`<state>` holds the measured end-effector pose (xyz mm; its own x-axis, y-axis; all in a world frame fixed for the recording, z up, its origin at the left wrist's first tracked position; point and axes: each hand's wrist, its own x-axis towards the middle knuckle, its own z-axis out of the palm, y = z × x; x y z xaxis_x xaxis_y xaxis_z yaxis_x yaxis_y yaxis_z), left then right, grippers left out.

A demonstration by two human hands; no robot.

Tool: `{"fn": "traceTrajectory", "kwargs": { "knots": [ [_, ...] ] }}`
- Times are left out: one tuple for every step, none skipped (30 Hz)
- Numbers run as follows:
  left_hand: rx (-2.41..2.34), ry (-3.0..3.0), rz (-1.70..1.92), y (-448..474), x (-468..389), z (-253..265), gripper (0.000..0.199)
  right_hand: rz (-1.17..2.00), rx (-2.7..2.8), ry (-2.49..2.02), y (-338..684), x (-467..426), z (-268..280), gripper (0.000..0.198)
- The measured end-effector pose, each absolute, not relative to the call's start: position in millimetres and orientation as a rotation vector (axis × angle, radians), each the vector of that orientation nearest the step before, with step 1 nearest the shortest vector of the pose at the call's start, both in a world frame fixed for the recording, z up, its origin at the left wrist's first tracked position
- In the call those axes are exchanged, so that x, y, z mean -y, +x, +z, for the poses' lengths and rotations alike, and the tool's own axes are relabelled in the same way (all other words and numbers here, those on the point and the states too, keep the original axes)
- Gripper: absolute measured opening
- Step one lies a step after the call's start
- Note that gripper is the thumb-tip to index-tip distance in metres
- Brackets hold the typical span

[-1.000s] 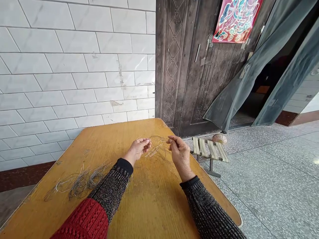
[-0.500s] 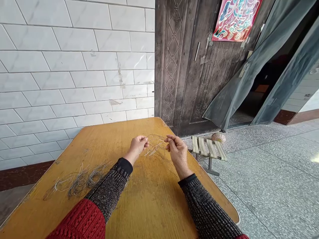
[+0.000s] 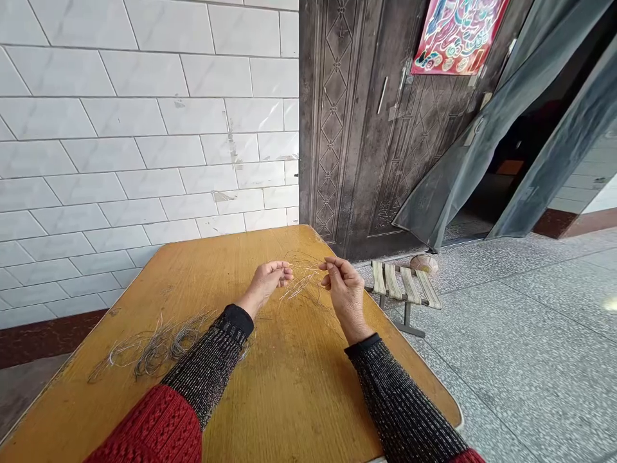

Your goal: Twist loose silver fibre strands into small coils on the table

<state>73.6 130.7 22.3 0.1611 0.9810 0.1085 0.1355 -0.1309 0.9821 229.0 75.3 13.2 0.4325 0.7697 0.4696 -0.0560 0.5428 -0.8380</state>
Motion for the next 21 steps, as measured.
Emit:
{"fn": "traceTrajectory", "kwargs": {
  "knots": [
    [-1.152, 1.496, 1.091, 72.5, -130.1, 21.5, 0.019, 0.602, 0.981, -0.842, 229.1, -74.7, 14.4, 0.020],
    [-1.170, 1.523, 1.073, 71.5, -129.7, 20.7, 0.022, 0.598, 0.965, -0.831, 229.3, -74.1, 15.6, 0.020],
    [-1.192, 1.555, 1.054, 70.6, -129.7, 19.8, 0.025, 0.589, 0.949, -0.823, 229.6, -73.5, 16.7, 0.020],
    [-1.219, 1.593, 1.032, 69.9, -130.0, 18.8, 0.027, 0.577, 0.934, -0.816, 230.1, -73.0, 17.6, 0.019],
    [-1.249, 1.638, 1.008, 69.4, -130.6, 17.7, 0.028, 0.565, 0.921, -0.809, 230.5, -72.5, 18.5, 0.019],
    [-1.283, 1.688, 0.982, 69.1, -131.5, 16.6, 0.029, 0.556, 0.913, -0.803, 231.0, -72.0, 19.2, 0.019],
    [-1.320, 1.744, 0.957, 68.8, -132.5, 15.4, 0.031, 0.550, 0.908, -0.797, 231.5, -71.6, 19.8, 0.019],
    [-1.356, 1.804, 0.931, 68.6, -133.6, 14.1, 0.032, 0.547, 0.907, -0.791, 231.8, -71.2, 20.3, 0.019],
    [-1.391, 1.865, 0.904, 68.2, -134.6, 12.8, 0.034, 0.547, 0.908, -0.788, 232.1, -70.8, 20.7, 0.018],
    [-1.422, 1.924, 0.873, 67.6, -135.2, 11.6, 0.037, 0.548, 0.910, -0.786, 232.3, -70.4, 21.1, 0.018],
    [-1.449, 1.980, 0.838, 66.6, -135.4, 10.5, 0.039, 0.550, 0.912, -0.783, 232.5, -70.0, 21.4, 0.018],
    [-1.473, 2.029, 0.801, 65.3, -135.1, 9.4, 0.041, 0.551, 0.912, -0.780, 232.5, -69.7, 21.8, 0.018],
    [-1.493, 2.071, 0.761, 63.6, -134.1, 8.6, 0.042, 0.553, 0.911, -0.776, 232.6, -69.3, 22.1, 0.018],
    [-1.510, 2.107, 0.722, 61.6, -132.7, 7.9, 0.043, 0.554, 0.908, -0.770, 232.6, -69.0, 22.4, 0.018],
    [-1.525, 2.138, 0.683, 59.5, -130.7, 7.5, 0.044, 0.556, 0.904, -0.764, 232.7, -68.7, 22.7, 0.018],
    [-1.535, 2.167, 0.646, 57.3, -128.3, 7.3, 0.044, 0.558, 0.900, -0.756, 232.7, -68.4, 22.9, 0.018],
    [-1.540, 2.195, 0.611, 55.4, -125.5, 7.4, 0.045, 0.562, 0.898, -0.747, 232.7, -68.2, 23.1, 0.017],
    [-1.538, 2.221, 0.576, 53.8, -122.6, 7.5, 0.046, 0.567, 0.896, -0.739, 232.7, -68.0, 23.2, 0.017],
    [-1.530, 2.248, 0.545, 52.8, -119.7, 7.7, 0.046, 0.574, 0.896, -0.731, 232.7, -67.8, 23.3, 0.017],
    [-1.521, 2.272, 0.516, 52.2, -116.9, 7.8, 0.046, 0.581, 0.894, -0.722, 232.7, -67.7, 23.3, 0.017],
    [-1.511, 2.294, 0.491, 52.1, -114.2, 7.6, 0.046, 0.590, 0.893, -0.714, 232.7, -67.6, 23.3, 0.017]
  ]
}}
